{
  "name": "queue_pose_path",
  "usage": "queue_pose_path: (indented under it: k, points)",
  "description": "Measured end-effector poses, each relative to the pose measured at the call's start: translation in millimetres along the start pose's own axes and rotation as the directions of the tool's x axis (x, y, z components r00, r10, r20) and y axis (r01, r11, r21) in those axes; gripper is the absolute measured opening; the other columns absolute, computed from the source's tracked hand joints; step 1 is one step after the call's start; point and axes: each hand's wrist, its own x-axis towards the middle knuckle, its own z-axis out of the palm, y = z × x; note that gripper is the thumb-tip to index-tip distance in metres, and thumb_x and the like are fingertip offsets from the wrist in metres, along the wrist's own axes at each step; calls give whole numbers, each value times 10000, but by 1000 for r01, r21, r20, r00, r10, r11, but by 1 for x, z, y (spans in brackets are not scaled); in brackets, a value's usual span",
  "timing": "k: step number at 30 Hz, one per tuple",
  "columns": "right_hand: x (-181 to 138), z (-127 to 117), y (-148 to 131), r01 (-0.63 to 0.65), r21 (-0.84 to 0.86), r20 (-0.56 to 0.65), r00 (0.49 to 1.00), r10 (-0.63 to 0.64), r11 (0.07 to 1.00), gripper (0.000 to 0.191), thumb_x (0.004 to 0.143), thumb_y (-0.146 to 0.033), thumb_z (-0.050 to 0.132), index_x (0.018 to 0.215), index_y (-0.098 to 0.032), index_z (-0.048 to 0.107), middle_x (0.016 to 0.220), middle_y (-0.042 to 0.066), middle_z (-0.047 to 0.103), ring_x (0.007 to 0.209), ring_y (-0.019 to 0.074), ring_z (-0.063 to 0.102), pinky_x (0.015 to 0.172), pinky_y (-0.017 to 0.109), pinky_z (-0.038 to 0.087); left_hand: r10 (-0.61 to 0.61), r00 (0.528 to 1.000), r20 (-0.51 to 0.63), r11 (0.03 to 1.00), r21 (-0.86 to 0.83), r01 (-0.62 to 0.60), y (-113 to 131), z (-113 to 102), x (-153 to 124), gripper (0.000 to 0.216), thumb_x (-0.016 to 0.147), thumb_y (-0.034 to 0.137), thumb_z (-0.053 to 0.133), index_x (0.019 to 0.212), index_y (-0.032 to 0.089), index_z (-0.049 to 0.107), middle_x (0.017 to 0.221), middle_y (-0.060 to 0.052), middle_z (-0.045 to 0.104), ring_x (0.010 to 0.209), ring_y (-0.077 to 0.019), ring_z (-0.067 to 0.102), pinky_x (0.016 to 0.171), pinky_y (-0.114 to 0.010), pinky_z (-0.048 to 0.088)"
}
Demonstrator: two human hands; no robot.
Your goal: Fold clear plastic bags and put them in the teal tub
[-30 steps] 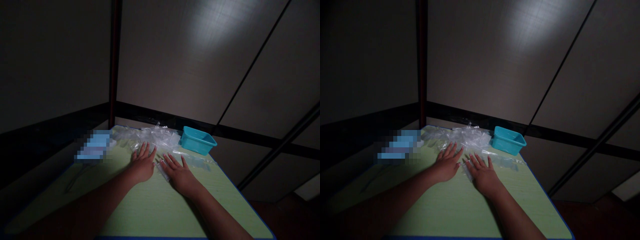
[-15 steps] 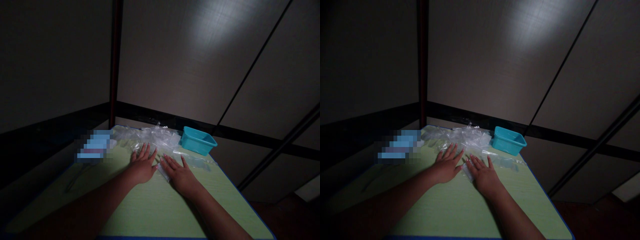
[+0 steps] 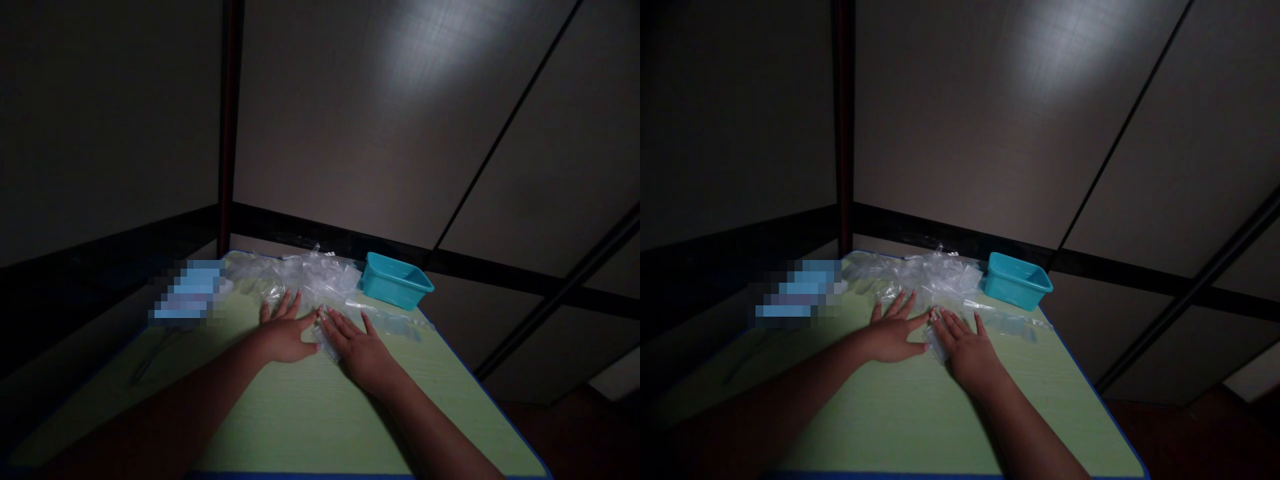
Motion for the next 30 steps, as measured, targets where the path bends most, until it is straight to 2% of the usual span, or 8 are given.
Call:
queue_pose_path:
  k: [5, 10, 16, 20, 25, 30]
  points:
    - [-1, 2, 0, -10, -12, -26, 1000, 10, 1000, 790, 733, -77, 357, 1438, -239, 39, 1491, 17, 43, 1354, 206, 144, 1051, 559, -4, 2, 1000, 31, 1000, 4, -2, -1, -2, 0, 787, 692, 737, 439, 1373, 440, 178, 1473, -43, -95, 1312, -342, -168, 940, -682, -62]
    - [0, 2, 0, 5, -22, -24, 1000, -5, 1000, 723, 785, -103, 353, 1430, -286, 84, 1492, 8, 63, 1350, 200, 164, 1051, 558, 4, 8, 1000, 12, 1000, -12, -8, -1, -2, -1, 800, 679, 734, 458, 1368, 460, 156, 1467, -38, -122, 1306, -338, -182, 942, -676, -58]
    - [0, -2, -1, 28, -45, -4, 1000, -29, 999, 645, 851, -201, 381, 1421, -330, 108, 1494, 23, 48, 1337, 237, 204, 1037, 577, -25, 14, 1000, -20, 1000, -15, -14, 0, -3, 0, 827, 657, 709, 515, 1361, 477, 148, 1470, -37, -131, 1302, -344, -188, 932, -686, -45]
    - [1, -4, -1, 52, -63, 22, 998, -50, 997, 601, 878, -231, 382, 1407, -372, 137, 1494, 37, 47, 1332, 235, 223, 1030, 582, -37, 16, 999, -36, 1000, -6, -16, 0, -4, 0, 884, 623, 725, 542, 1371, 454, 156, 1479, -44, -116, 1307, -354, -177, 936, -687, -33]
    - [1, -4, -1, 56, -77, 19, 998, -55, 995, 566, 898, -237, 385, 1382, -432, 168, 1495, 37, 71, 1333, 240, 219, 1018, 596, -37, 52, 993, -110, 998, 35, -48, -1, -5, 2, 1053, 533, 732, 613, 1392, 416, 93, 1476, -58, -139, 1309, -351, -183, 954, -674, -16]
    - [0, -3, -2, 56, -78, 18, 998, -55, 995, 583, 890, -234, 408, 1376, -450, 169, 1496, 40, 57, 1328, 249, 232, 1017, 595, -34, 40, 994, -103, 999, 32, -37, -1, -3, 4, 1102, 514, 769, 586, 1409, 366, 85, 1476, -73, -135, 1309, -346, -189, 970, -659, -1]
